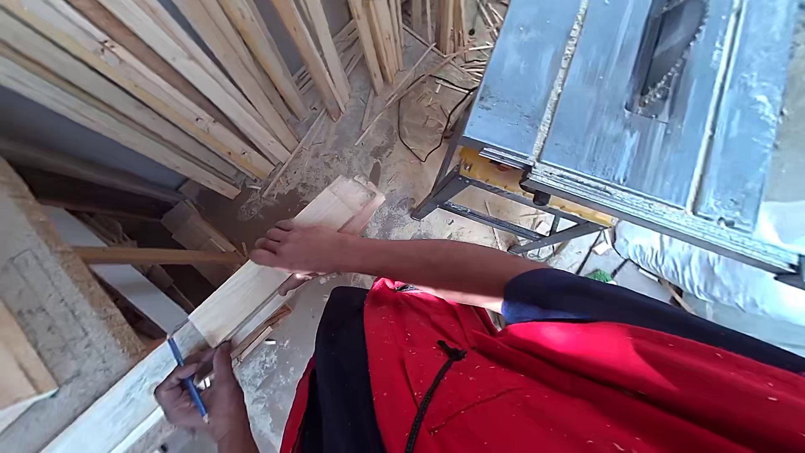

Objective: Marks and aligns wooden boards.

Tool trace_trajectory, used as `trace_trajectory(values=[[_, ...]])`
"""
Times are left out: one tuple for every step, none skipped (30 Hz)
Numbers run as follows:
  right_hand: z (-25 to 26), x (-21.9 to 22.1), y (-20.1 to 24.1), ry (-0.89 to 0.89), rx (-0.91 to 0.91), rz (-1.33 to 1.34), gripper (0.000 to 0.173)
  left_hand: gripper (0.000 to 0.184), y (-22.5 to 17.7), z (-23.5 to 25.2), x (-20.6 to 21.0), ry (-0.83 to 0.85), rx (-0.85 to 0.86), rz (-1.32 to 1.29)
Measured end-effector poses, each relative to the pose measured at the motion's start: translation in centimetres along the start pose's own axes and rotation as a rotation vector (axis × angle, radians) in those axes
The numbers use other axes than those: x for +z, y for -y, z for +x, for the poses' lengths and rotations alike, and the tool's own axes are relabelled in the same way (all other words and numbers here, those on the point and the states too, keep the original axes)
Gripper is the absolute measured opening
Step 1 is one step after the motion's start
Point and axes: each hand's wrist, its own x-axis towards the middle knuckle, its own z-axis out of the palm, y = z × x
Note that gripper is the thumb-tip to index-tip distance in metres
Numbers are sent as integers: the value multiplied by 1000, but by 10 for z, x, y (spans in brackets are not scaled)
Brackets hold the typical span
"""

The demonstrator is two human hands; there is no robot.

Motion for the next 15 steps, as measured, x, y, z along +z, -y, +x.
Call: trace_trajectory(values=[[-2, 0, 0, 3, 8, 11, 72, 33, 2, -1, -1, 4, 0, 18], [-3, 0, 0, 7, 17, 12, 73, 32, 1, -4, -3, 13, -6, 63], [-4, 2, 0, 0, 19, 7, 75, 31, -1, -7, -5, 16, -13, 103], [-4, 3, 0, 2, 18, 2, 78, 31, -1, -9, -6, -1, -10, 123], [-2, 4, 1, 2, 12, -9, 80, 31, -1, -9, -6, -18, 12, 140], [0, 6, 1, -13, -1, -17, 81, 31, 2, -10, -6, -22, 46, 166], [2, 6, 0, -32, -14, -19, 80, 33, 6, -11, -7, -23, 79, 200], [3, 7, -1, -51, -29, -20, 79, 35, 9, -12, -7, -32, 102, 224], [3, 7, -1, -68, -41, -24, 78, 39, 10, -13, -6, -52, 114, 240], [3, 7, -2, -75, -50, -27, 78, 41, 11, -13, -6, -70, 121, 254], [3, 7, -2, -77, -57, -35, 78, 41, 12, -14, -6, -85, 124, 268], [3, 8, -2, -76, -60, -46, 79, 40, 14, -15, -6, -96, 124, 271], [4, 9, -2, -73, -60, -55, 80, 38, 15, -16, -7, -104, 122, 271], [4, 9, -2, -71, -61, -59, 81, 36, 16, -16, -8, -108, 118, 261], [5, 8, -1, -71, -65, -66, 81, 34, 16, -15, -9, -113, 109, 248]])
